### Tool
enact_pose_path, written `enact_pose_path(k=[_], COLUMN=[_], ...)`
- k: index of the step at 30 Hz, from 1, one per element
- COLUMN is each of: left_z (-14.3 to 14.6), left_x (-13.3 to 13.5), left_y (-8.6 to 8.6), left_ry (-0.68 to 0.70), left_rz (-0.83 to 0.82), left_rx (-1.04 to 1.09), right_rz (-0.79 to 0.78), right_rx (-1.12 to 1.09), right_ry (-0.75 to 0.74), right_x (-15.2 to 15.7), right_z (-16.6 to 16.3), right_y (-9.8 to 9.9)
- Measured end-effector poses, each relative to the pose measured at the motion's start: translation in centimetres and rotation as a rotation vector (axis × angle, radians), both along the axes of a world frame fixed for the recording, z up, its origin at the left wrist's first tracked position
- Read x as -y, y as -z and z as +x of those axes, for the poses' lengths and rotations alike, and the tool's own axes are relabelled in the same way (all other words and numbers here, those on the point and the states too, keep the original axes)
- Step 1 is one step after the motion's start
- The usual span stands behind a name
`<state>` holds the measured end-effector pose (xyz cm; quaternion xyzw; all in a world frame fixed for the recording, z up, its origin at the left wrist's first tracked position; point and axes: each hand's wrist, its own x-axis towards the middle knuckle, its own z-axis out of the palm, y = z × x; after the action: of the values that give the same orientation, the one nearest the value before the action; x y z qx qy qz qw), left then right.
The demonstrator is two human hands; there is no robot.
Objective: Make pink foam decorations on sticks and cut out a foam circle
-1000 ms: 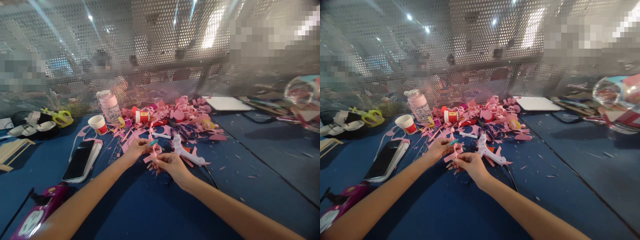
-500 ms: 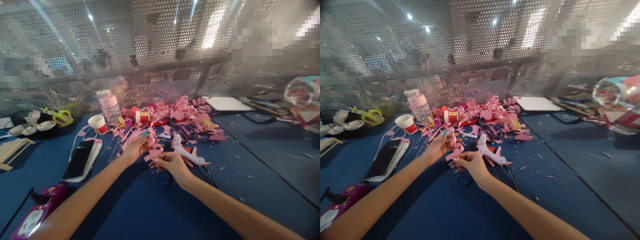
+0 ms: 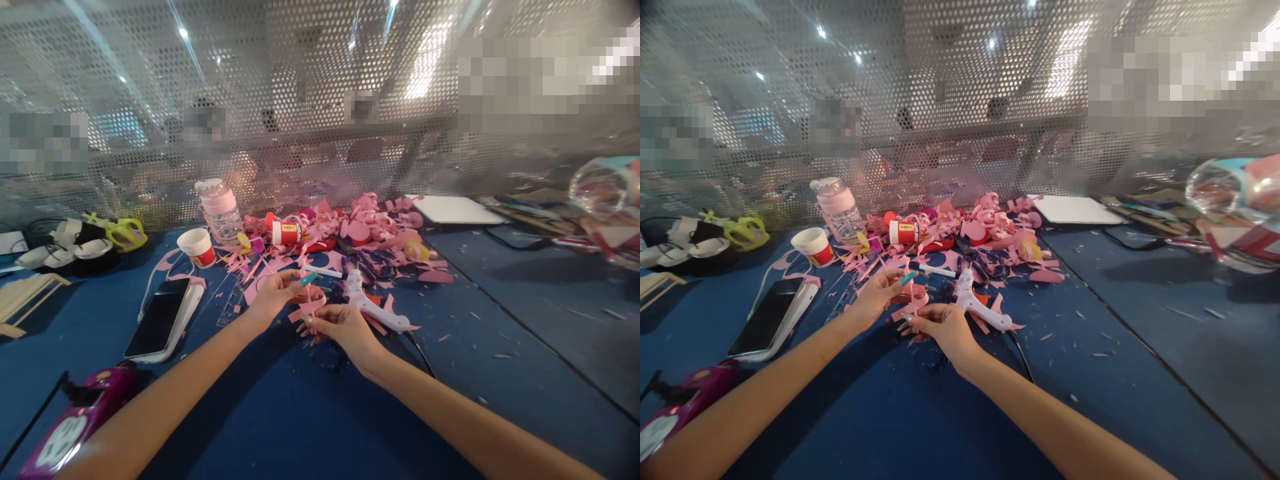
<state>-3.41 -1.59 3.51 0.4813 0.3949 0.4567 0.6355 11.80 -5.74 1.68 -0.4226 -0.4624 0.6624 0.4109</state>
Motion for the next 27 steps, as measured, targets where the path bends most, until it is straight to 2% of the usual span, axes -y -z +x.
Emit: enact_pose_path(k=[3,6,9,13,19,27], left_z=[-0.4,-0.8,-1.1,-0.9,0.2,0.5], left_x=[-0.2,-0.4,-0.4,-0.2,0.3,0.7], left_y=[0.1,0.0,-0.3,-0.5,0.5,0.5], left_ry=[0.130,0.262,0.295,0.253,0.081,0.052], left_rz=[0.015,0.012,0.024,0.049,0.085,0.107], left_rx=[0.001,-0.128,-0.232,-0.239,-0.243,-0.242], right_rz=[-0.019,0.000,0.033,0.062,0.112,0.175], right_rx=[-0.038,-0.058,-0.029,-0.046,-0.029,0.019], right_ry=[0.067,0.138,0.142,0.116,0.092,0.046], right_x=[-0.1,-0.2,-0.3,-0.5,-0.7,-0.1], right_z=[0.0,0.2,0.3,0.4,0.1,-0.1], right_y=[-0.1,0.1,0.2,0.1,0.6,0.6])
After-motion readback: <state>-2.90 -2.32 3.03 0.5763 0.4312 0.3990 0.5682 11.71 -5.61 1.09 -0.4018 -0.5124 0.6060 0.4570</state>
